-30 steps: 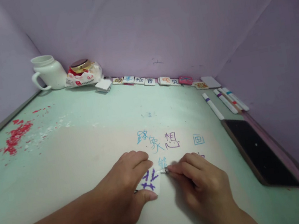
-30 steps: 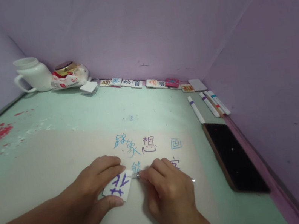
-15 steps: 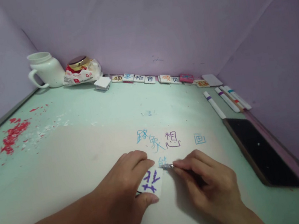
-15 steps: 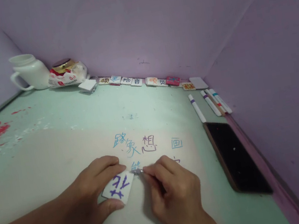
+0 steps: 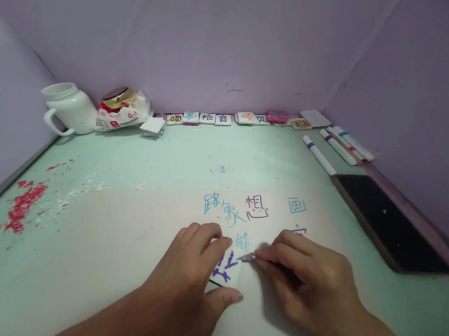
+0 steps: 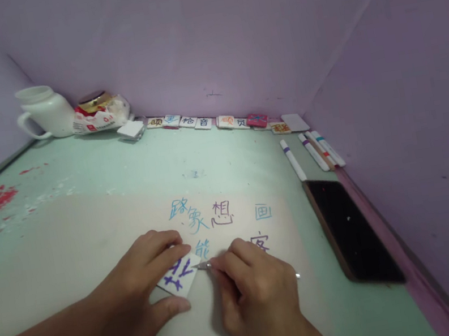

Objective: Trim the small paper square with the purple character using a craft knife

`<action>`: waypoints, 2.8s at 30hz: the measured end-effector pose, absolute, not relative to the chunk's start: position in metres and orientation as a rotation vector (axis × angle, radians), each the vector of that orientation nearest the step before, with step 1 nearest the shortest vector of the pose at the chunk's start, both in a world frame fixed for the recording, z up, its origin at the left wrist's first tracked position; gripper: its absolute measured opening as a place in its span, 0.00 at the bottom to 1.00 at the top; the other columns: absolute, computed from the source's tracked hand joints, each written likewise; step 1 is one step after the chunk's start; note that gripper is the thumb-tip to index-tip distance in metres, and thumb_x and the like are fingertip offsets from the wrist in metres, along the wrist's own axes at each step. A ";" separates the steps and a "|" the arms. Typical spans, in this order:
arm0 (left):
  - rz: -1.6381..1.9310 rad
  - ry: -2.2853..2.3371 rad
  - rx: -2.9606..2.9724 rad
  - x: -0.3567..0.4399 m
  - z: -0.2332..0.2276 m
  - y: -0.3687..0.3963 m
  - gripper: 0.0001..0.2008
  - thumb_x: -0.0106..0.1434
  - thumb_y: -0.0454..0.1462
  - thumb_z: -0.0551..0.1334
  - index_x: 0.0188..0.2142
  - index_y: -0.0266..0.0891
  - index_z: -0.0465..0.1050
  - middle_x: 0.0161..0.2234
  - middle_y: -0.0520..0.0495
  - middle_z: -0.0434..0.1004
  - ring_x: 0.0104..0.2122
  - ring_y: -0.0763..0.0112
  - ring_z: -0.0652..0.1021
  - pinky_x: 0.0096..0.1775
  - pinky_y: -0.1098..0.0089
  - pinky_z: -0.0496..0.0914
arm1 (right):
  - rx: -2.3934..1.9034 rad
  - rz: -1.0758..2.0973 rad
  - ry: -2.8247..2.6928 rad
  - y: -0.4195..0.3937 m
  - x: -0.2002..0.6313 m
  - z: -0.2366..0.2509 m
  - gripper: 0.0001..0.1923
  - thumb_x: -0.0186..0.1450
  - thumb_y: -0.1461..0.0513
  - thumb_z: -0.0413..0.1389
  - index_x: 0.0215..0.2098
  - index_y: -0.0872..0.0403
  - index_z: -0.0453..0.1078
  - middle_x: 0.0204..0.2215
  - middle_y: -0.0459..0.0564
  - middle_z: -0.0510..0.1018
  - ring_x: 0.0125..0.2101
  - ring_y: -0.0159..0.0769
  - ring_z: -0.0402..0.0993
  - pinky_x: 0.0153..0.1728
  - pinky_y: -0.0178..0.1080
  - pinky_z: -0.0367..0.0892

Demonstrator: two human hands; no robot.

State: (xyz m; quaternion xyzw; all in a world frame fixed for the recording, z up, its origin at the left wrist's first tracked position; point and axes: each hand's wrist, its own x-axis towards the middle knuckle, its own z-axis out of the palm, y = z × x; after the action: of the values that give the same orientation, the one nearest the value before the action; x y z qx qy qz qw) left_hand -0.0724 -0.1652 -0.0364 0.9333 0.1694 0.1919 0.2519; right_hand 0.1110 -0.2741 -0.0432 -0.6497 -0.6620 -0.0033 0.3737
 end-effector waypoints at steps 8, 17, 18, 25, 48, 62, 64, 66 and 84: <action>0.498 0.393 2.553 -0.069 -0.032 -0.165 0.18 0.56 0.29 0.62 0.47 0.33 0.65 0.48 0.36 0.68 0.45 0.55 0.70 0.47 0.55 0.70 | -1.642 -0.003 -1.722 -0.270 0.114 -0.047 0.08 0.61 0.71 0.53 0.30 0.56 0.73 0.21 0.47 0.69 0.25 0.33 0.64 0.26 0.37 0.59; 0.483 0.402 2.501 -0.071 -0.031 -0.164 0.19 0.58 0.30 0.60 0.50 0.35 0.65 0.49 0.37 0.68 0.48 0.55 0.70 0.49 0.55 0.70 | -1.666 -0.021 -1.772 -0.268 0.116 -0.047 0.09 0.61 0.72 0.53 0.29 0.56 0.73 0.21 0.46 0.68 0.24 0.32 0.63 0.25 0.35 0.57; 0.485 0.400 2.490 -0.071 -0.032 -0.164 0.20 0.58 0.30 0.60 0.51 0.35 0.65 0.49 0.37 0.67 0.48 0.55 0.69 0.49 0.55 0.70 | -1.671 -0.024 -1.775 -0.268 0.116 -0.047 0.09 0.61 0.71 0.53 0.28 0.56 0.72 0.21 0.46 0.69 0.24 0.32 0.63 0.25 0.35 0.57; 0.532 0.386 2.480 -0.072 -0.035 -0.166 0.22 0.58 0.29 0.59 0.54 0.34 0.63 0.49 0.36 0.66 0.48 0.56 0.69 0.49 0.55 0.70 | -1.795 -0.188 -1.752 -0.261 0.119 -0.047 0.09 0.63 0.68 0.52 0.27 0.54 0.73 0.21 0.46 0.69 0.23 0.33 0.66 0.22 0.35 0.54; 0.510 0.546 2.465 -0.070 -0.033 -0.167 0.22 0.52 0.30 0.63 0.47 0.37 0.65 0.49 0.38 0.69 0.48 0.53 0.71 0.48 0.55 0.71 | -1.676 -0.084 -1.742 -0.275 0.116 -0.045 0.06 0.62 0.69 0.54 0.34 0.53 0.72 0.22 0.45 0.71 0.20 0.30 0.68 0.18 0.32 0.60; 0.629 0.496 2.482 -0.067 -0.035 -0.167 0.18 0.55 0.31 0.61 0.47 0.34 0.67 0.46 0.37 0.69 0.45 0.55 0.71 0.46 0.56 0.72 | -1.834 -0.245 -1.683 -0.268 0.108 -0.050 0.09 0.63 0.67 0.53 0.31 0.53 0.74 0.21 0.45 0.71 0.21 0.31 0.69 0.20 0.34 0.55; 0.634 0.479 2.483 -0.066 -0.034 -0.167 0.17 0.55 0.31 0.61 0.46 0.34 0.67 0.45 0.37 0.69 0.44 0.56 0.72 0.45 0.56 0.72 | -1.884 -0.307 -1.664 -0.264 0.109 -0.051 0.10 0.64 0.66 0.52 0.29 0.53 0.74 0.20 0.45 0.71 0.21 0.31 0.68 0.20 0.35 0.53; 0.633 0.457 2.484 -0.066 -0.033 -0.166 0.16 0.56 0.32 0.60 0.45 0.34 0.67 0.45 0.36 0.69 0.44 0.56 0.72 0.45 0.57 0.73 | -1.967 -0.364 -1.601 -0.259 0.113 -0.052 0.11 0.65 0.64 0.52 0.28 0.52 0.74 0.21 0.45 0.72 0.21 0.32 0.69 0.19 0.35 0.51; 0.659 0.568 2.698 -0.076 -0.034 -0.171 0.27 0.54 0.35 0.60 0.54 0.35 0.61 0.48 0.35 0.70 0.43 0.52 0.74 0.42 0.52 0.72 | -1.788 -0.047 -1.543 -0.277 0.114 -0.056 0.05 0.66 0.63 0.53 0.36 0.49 0.71 0.26 0.43 0.75 0.25 0.29 0.73 0.23 0.32 0.63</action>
State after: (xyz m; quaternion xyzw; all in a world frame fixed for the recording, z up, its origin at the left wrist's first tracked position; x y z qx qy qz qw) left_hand -0.0765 -0.1715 -0.0343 0.9405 0.1981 0.2296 0.1531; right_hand 0.1139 -0.2765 -0.0558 -0.7002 -0.6042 -0.0184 0.3800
